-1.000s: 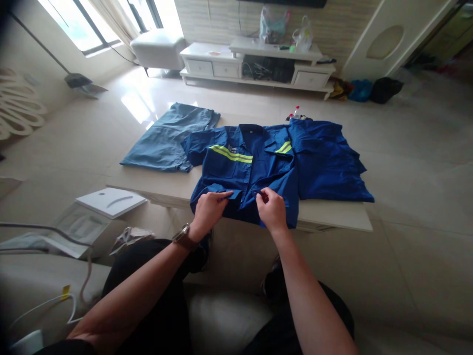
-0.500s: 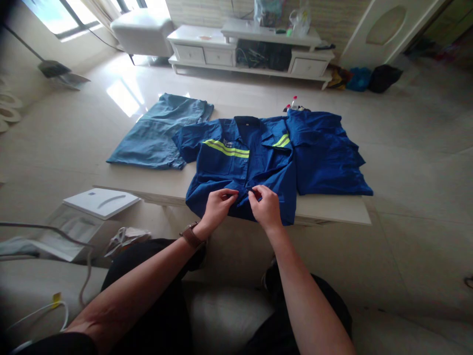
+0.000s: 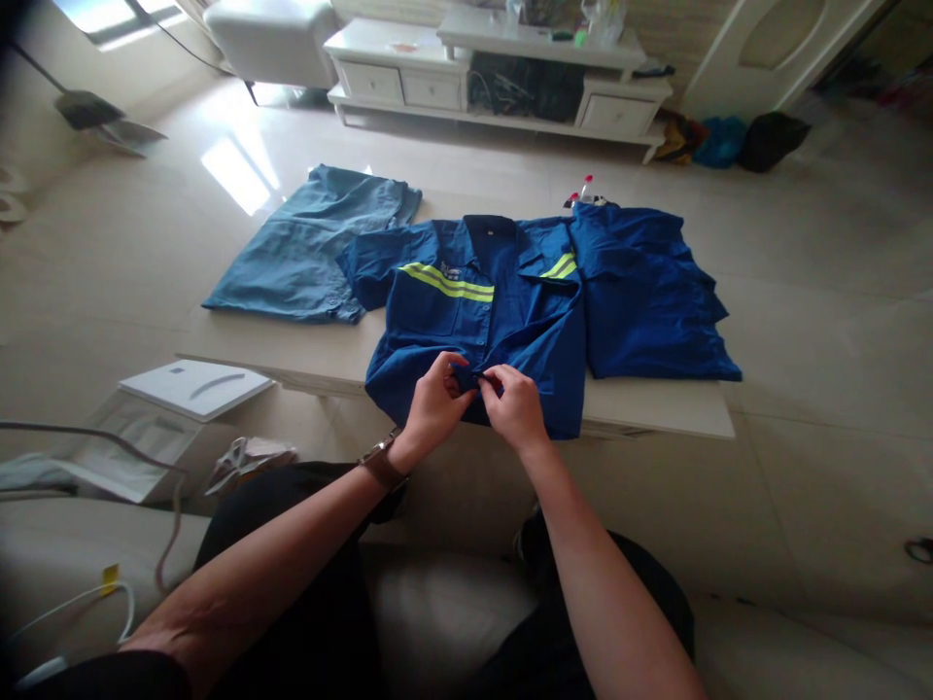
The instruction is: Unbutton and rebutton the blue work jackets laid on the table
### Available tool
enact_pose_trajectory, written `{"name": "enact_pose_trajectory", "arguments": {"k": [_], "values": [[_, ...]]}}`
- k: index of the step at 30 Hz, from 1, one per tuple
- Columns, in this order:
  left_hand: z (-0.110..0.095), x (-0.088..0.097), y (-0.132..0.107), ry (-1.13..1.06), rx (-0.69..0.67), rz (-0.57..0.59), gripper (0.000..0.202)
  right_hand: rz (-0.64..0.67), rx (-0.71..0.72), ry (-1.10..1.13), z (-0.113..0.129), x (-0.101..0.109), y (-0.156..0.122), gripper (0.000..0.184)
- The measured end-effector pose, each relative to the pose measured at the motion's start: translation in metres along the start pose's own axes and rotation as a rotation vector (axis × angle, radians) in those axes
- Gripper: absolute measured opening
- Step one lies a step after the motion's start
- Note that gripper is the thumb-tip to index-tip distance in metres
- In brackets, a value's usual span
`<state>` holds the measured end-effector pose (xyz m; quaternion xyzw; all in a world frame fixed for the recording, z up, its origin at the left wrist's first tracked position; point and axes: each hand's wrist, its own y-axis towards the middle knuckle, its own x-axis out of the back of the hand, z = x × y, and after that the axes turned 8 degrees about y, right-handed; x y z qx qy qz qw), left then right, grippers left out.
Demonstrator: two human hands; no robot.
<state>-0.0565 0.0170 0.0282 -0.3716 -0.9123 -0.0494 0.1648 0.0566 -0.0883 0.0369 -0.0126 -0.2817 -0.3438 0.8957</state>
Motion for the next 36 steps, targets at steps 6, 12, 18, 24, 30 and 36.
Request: {"name": "enact_pose_trajectory", "arguments": {"k": [6,12,18,24,30,36], "values": [[-0.007,0.004,-0.003,-0.042,-0.070,0.035,0.039,-0.016,0.006,-0.021,0.000,0.000,0.000,0.020],[0.006,-0.001,0.001,-0.282,-0.002,0.084,0.032,-0.015,-0.030,0.008,0.003,0.002,0.000,0.020],[0.009,-0.005,0.006,-0.368,0.039,0.040,0.029,-0.092,-0.069,0.080,0.002,0.000,-0.001,0.016],[0.010,-0.002,0.010,-0.364,0.048,0.036,0.030,0.033,0.157,-0.023,0.009,0.004,-0.004,0.006],[0.007,-0.001,0.008,-0.358,0.040,0.067,0.030,0.019,0.172,-0.073,0.006,0.003,-0.005,0.010],[0.005,-0.001,0.008,-0.347,0.028,0.060,0.034,-0.055,0.054,-0.040,0.010,0.001,-0.005,0.009]]}}
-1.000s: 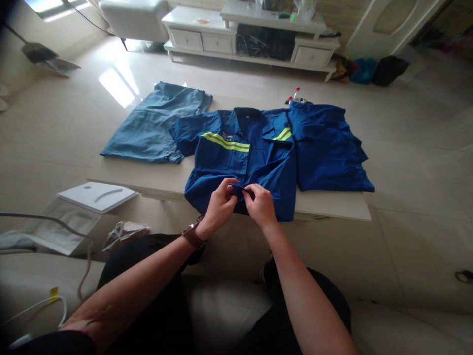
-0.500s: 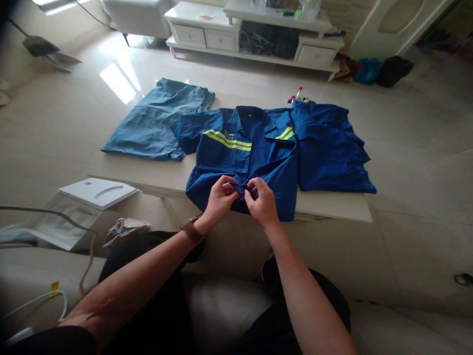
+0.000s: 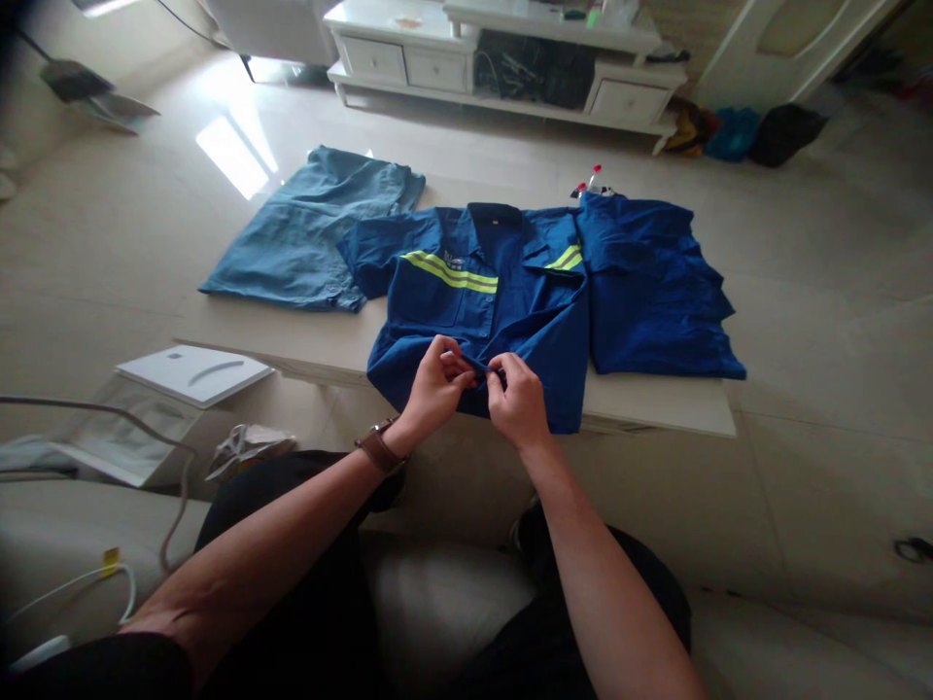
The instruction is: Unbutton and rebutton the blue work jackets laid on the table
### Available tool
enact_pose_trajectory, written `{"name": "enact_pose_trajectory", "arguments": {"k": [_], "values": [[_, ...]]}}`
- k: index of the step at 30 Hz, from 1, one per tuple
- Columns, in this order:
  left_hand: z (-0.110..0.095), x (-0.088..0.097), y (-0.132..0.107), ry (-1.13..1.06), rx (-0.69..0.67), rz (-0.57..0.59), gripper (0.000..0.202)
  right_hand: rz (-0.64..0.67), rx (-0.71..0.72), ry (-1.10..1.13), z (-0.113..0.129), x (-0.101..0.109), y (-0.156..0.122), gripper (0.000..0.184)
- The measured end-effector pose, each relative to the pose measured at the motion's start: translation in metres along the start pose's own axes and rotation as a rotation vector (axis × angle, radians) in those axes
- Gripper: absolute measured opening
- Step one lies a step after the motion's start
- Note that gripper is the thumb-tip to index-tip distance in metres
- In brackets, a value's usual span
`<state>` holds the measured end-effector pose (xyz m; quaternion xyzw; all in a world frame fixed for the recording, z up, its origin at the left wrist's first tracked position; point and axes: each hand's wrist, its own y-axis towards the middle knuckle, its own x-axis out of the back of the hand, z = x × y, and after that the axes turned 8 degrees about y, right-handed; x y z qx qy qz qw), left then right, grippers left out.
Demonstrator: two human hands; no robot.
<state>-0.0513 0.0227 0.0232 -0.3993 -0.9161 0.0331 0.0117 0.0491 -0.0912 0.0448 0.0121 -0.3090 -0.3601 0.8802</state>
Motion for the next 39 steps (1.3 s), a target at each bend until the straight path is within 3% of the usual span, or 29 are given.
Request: {"name": "enact_pose_trajectory", "arguments": {"k": [9,16,19,23,25,28,30,33,36,39], "values": [[0.005,0.001,0.002,0.026,0.051,0.023,0.022,-0.038,-0.141,0.201,-0.001,0.000,0.000,0.014],[-0.006,0.005,0.004,0.209,0.170,-0.005,0.013,-0.025,-0.051,0.109,0.003,0.003,0.001,0.012],[-0.013,0.013,0.001,0.587,0.035,-0.065,0.025,-0.074,-0.029,0.126,0.000,0.003,0.001,0.022],[-0.018,0.017,-0.008,1.145,-0.248,-0.009,0.054,-0.170,-0.067,0.170,-0.003,0.004,0.001,0.021],[-0.020,0.017,-0.008,1.284,-0.316,0.041,0.051,-0.211,-0.056,0.170,-0.003,0.005,0.001,0.020],[-0.025,0.022,-0.002,1.327,-0.351,0.106,0.050,-0.236,-0.014,0.145,0.000,0.011,0.001,0.023],[-0.029,0.033,0.005,1.263,-0.361,0.185,0.045,-0.156,-0.002,0.099,0.001,0.017,0.002,0.025],[-0.033,0.054,0.010,1.170,-0.345,0.418,0.030,0.145,-0.020,0.024,-0.002,0.025,0.000,0.021],[-0.031,0.068,0.009,1.183,-0.192,0.704,0.024,0.526,-0.090,-0.027,-0.010,0.026,-0.006,0.023],[-0.023,0.069,0.003,1.213,-0.018,0.970,0.022,0.770,-0.190,-0.094,-0.019,0.021,-0.013,0.029]]}}
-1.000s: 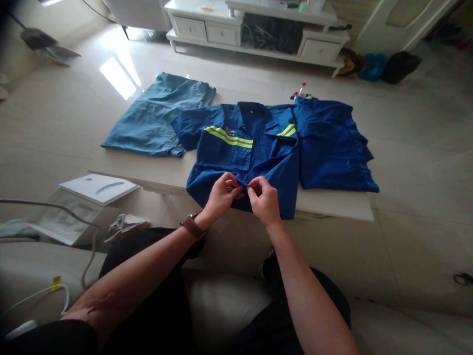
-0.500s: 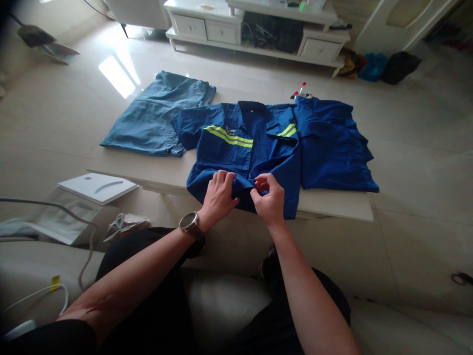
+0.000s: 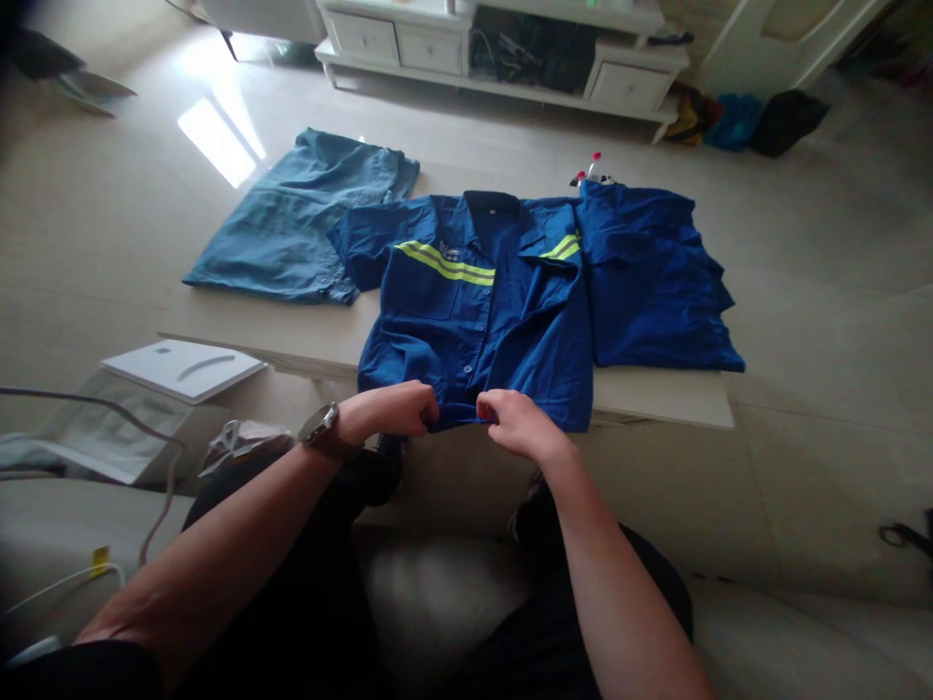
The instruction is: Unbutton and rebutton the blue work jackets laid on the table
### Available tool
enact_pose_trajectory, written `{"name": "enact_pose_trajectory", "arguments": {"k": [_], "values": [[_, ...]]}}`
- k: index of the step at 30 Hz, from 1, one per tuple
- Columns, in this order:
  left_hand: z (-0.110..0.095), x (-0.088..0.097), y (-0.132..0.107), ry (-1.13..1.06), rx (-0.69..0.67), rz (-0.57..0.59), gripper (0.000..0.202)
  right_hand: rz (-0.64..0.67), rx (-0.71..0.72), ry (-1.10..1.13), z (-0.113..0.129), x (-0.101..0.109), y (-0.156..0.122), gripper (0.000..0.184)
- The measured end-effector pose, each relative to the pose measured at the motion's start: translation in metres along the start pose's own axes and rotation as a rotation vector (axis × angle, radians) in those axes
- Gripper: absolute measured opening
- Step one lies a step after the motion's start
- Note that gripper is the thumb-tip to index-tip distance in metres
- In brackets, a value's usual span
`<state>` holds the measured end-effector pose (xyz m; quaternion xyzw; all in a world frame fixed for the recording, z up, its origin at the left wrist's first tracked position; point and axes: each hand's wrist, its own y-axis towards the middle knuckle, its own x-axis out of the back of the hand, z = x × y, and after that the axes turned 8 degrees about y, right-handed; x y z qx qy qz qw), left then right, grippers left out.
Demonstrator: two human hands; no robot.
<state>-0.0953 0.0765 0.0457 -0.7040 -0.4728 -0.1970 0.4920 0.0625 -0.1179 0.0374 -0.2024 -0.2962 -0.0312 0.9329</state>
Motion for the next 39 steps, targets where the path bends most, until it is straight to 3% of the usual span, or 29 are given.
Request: {"name": "enact_pose_trajectory", "arguments": {"k": [3,6,9,11,13,17,21,27,30,35,37,39], "values": [[-0.004,-0.010,0.006,-0.006,0.015,0.083,0.008,0.079,-0.088,-0.025,-0.006,-0.004,0.004,0.028],[-0.005,-0.013,0.012,-0.084,0.026,0.012,0.033,-0.010,-0.181,-0.085,-0.008,-0.002,0.009,0.021],[-0.003,-0.012,0.019,-0.081,0.045,-0.204,0.044,-0.153,-0.260,-0.152,-0.008,0.002,0.015,0.030],[-0.002,-0.012,0.026,-0.014,0.066,-0.381,0.030,-0.190,-0.266,-0.184,-0.006,0.002,0.019,0.042],[-0.002,-0.016,0.036,0.062,0.084,-0.484,0.024,-0.182,-0.258,-0.220,-0.004,0.001,0.022,0.053],[-0.003,-0.028,0.051,0.219,0.105,-0.424,0.041,-0.134,-0.285,-0.295,-0.004,-0.003,0.024,0.059],[-0.008,-0.031,0.055,0.273,0.142,-0.365,0.045,-0.128,-0.310,-0.329,-0.006,-0.004,0.024,0.062],[-0.006,-0.015,0.051,0.251,0.169,-0.356,0.035,-0.139,-0.306,-0.344,-0.006,-0.001,0.024,0.051],[0.001,0.003,0.045,0.168,0.200,-0.496,0.029,-0.151,-0.305,-0.359,-0.005,0.001,0.025,0.045],[0.005,0.028,0.042,-0.046,0.354,-0.890,0.027,-0.158,-0.326,-0.377,-0.005,0.000,0.026,0.042],[0.005,0.026,0.047,-0.103,0.318,-0.925,0.028,-0.157,-0.326,-0.376,-0.006,-0.001,0.027,0.040],[0.006,0.018,0.052,-0.105,0.248,-0.841,0.033,-0.155,-0.330,-0.371,-0.005,-0.002,0.028,0.041]]}}
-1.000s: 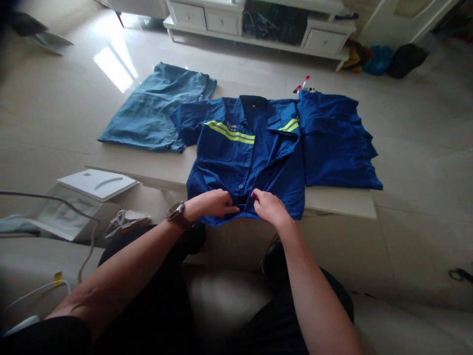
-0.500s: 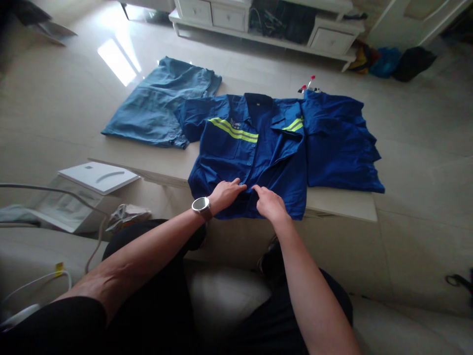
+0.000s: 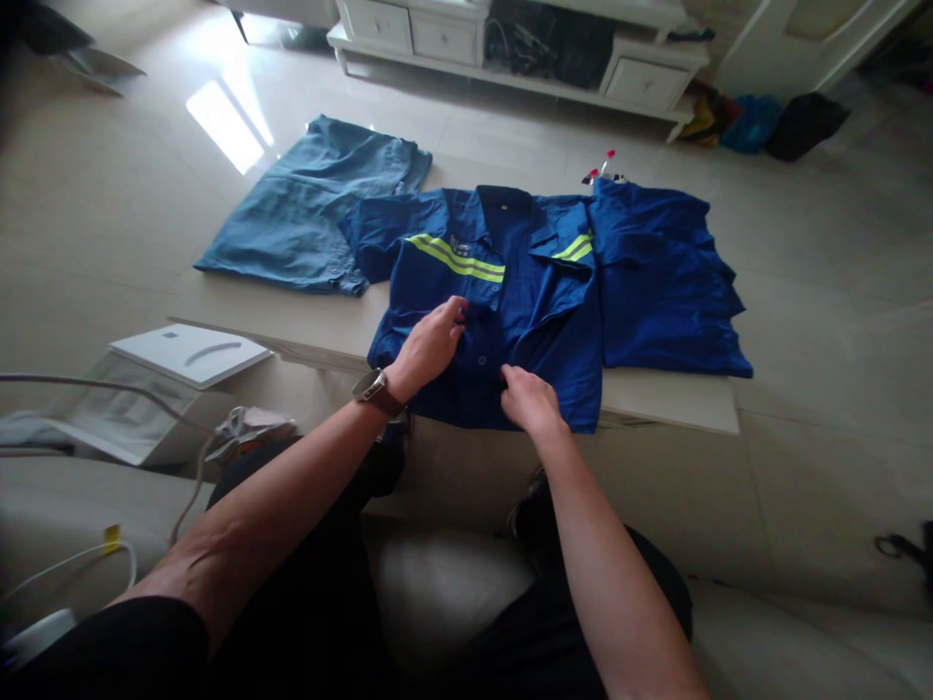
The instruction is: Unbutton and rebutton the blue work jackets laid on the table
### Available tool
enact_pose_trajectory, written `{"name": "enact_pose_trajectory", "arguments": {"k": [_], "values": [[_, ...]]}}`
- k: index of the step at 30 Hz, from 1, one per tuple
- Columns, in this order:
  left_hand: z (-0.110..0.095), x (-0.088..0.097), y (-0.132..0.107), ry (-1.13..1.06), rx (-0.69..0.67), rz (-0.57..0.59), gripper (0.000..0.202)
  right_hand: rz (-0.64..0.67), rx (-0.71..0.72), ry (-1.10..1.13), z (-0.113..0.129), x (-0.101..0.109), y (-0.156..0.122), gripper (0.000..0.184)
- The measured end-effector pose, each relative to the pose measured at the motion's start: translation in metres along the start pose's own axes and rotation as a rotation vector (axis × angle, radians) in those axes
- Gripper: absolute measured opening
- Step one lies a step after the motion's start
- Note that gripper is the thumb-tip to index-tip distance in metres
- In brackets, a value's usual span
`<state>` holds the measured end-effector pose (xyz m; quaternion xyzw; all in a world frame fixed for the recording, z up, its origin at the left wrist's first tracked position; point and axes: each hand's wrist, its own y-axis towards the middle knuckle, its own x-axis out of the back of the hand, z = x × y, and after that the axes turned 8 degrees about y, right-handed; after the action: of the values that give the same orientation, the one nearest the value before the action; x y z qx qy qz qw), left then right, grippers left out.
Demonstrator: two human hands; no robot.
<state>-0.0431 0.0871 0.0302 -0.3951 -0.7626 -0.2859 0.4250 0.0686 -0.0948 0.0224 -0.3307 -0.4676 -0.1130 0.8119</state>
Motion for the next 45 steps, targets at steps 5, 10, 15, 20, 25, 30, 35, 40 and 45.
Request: {"name": "enact_pose_trajectory", "arguments": {"k": [5,10,15,20,25,30,35,40,45], "values": [[0.003,-0.017,-0.012,0.185,-0.110,0.240,0.025,-0.027,-0.048,0.049,0.003,-0.001,0.001,0.047],[-0.003,-0.013,-0.020,0.250,-0.251,0.232,0.016,-0.090,-0.175,0.077,0.003,-0.006,0.006,0.039],[0.002,-0.014,-0.023,0.291,-0.265,0.312,0.019,-0.128,-0.201,0.046,0.002,-0.011,0.010,0.025],[0.014,-0.016,-0.019,0.208,-0.239,0.389,0.027,-0.176,-0.240,0.097,0.003,-0.016,0.015,0.021],[0.014,-0.007,-0.016,0.211,-0.158,0.310,0.027,-0.167,-0.249,0.094,0.006,-0.019,0.017,0.022],[0.007,-0.001,-0.018,0.284,-0.072,0.240,0.030,-0.172,-0.261,0.148,0.002,-0.023,0.021,0.017],[-0.011,-0.006,-0.025,0.039,-0.095,0.141,0.031,-0.294,-0.174,0.407,-0.006,-0.013,0.021,0.016],[-0.031,-0.022,-0.033,-0.516,0.057,0.274,0.014,-0.401,-0.058,0.768,-0.011,0.002,0.012,0.018],[-0.034,-0.037,-0.029,-0.819,0.178,0.363,0.018,-0.346,0.007,0.929,-0.010,0.007,0.008,0.020]]}}
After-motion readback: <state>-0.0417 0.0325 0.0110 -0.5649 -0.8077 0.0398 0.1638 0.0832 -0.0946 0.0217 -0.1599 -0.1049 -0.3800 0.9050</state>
